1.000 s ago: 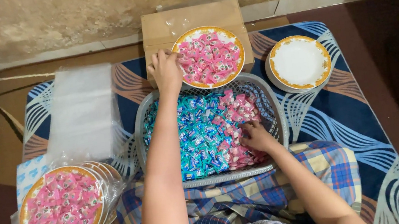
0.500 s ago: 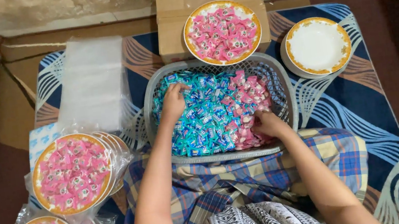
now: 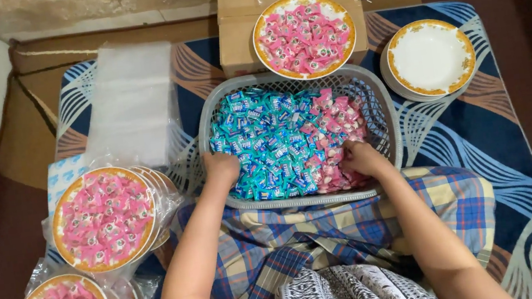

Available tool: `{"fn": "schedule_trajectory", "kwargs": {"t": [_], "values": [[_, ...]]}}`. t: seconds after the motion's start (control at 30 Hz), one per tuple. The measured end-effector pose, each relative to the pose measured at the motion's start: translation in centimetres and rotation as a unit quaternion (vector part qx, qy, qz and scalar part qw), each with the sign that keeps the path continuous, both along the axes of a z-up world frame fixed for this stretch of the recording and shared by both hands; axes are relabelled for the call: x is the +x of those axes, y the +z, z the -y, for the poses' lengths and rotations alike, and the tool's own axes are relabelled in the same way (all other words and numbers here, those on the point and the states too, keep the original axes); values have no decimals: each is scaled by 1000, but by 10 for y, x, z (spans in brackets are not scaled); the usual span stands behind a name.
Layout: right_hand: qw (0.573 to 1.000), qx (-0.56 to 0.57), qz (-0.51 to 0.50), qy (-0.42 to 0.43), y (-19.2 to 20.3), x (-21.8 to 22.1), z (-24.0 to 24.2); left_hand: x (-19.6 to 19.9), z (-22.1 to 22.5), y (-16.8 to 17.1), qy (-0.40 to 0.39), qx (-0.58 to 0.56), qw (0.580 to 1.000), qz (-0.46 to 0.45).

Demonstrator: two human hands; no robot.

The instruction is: Sorting pink candies from a mixed basket and arranging them in a circular pattern on plates before bagging them.

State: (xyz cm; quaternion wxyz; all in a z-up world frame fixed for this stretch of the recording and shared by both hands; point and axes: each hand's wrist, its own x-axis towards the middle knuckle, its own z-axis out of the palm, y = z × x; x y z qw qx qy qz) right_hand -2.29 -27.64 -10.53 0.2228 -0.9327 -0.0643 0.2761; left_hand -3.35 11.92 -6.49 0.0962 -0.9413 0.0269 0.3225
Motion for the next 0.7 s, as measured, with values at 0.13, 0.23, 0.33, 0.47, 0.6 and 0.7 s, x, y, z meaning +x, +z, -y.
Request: {"fn": "schedule_trajectory", "kwargs": {"t": [0.13,0.23,0.33,0.47,0.6,0.7], "values": [[1000,3,11,8,2,2,-2,2,-13,-18,-5,-33,999,10],[999,23,22,-17,23,-4,-8,9,-17,-5,-14,-44,999,-25],[990,116,59,-53,67,-14,-22,3,-6,60,56,-264,963,-12],[938,291,66,-174,75,-14,-22,-4,22,81,95,-455,884,55],[845,431,53,-311,53,-3,-12,14,48,-5,195,-658,726,48],[778,520,2,-353,52,0,-6,12,95,-19,274,-722,627,101]]}}
